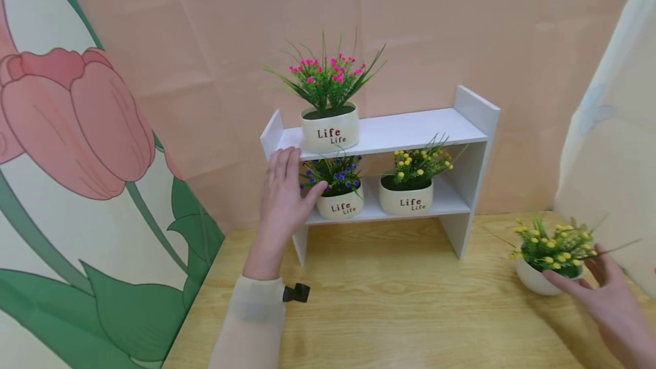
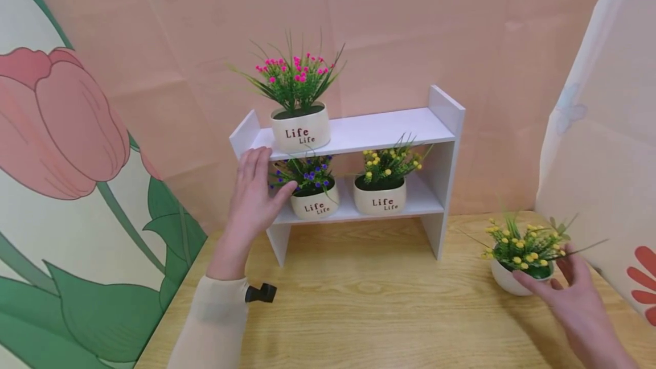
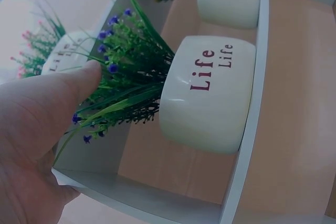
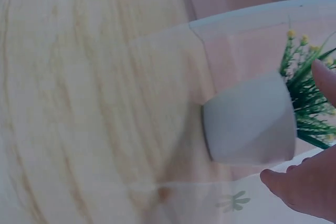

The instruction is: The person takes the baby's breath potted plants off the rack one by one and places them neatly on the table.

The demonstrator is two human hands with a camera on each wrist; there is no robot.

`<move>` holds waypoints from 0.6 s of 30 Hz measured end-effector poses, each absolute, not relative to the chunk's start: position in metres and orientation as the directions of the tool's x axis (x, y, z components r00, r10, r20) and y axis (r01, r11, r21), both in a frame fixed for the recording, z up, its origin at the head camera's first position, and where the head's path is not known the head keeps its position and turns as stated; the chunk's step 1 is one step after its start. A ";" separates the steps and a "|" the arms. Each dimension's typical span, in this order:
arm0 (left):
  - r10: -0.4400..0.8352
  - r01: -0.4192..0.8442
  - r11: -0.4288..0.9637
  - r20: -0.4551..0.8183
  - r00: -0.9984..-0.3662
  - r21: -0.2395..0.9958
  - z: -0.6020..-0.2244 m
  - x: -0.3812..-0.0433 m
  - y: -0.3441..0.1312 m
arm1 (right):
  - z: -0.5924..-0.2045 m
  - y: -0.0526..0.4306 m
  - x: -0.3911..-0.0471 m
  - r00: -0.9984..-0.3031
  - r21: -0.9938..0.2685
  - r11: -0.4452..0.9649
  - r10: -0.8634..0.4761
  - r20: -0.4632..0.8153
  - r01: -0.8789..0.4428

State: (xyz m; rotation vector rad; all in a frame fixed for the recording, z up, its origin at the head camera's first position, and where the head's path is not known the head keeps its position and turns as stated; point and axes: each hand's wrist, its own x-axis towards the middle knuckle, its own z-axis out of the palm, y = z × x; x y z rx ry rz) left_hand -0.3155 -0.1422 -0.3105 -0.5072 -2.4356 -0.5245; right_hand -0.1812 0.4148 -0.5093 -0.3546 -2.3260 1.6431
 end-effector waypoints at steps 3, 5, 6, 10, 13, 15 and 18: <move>0.232 0.465 0.850 0.617 -0.751 0.246 -0.311 -0.316 -0.142 | -0.504 0.413 -0.177 -0.927 -0.939 0.345 0.352 0.128 0.001; 0.233 0.467 0.850 0.619 -0.750 0.246 -0.311 -0.315 -0.143 | -0.500 0.412 -0.174 -0.924 -0.936 0.351 0.346 0.164 -0.035; 0.232 0.466 0.850 0.620 -0.749 0.245 -0.312 -0.315 -0.143 | -0.497 0.410 -0.173 -0.922 -0.936 0.349 0.345 0.177 -0.049; 0.233 0.469 0.850 0.624 -0.745 0.242 -0.312 -0.316 -0.143 | -0.486 0.405 -0.170 -0.909 -0.925 0.370 0.349 0.227 -0.088; 0.234 0.470 0.850 0.629 -0.741 0.238 -0.313 -0.316 -0.144 | -0.476 0.402 -0.170 -0.896 -0.913 0.390 0.353 0.271 -0.123; 0.234 0.470 0.850 0.631 -0.740 0.237 -0.313 -0.316 -0.144 | -0.470 0.400 -0.169 -0.889 -0.905 0.404 0.356 0.290 -0.133; 0.232 0.470 0.850 0.631 -0.740 0.238 -0.312 -0.317 -0.143 | -0.463 0.397 -0.168 -0.882 -0.894 0.426 0.356 0.308 -0.140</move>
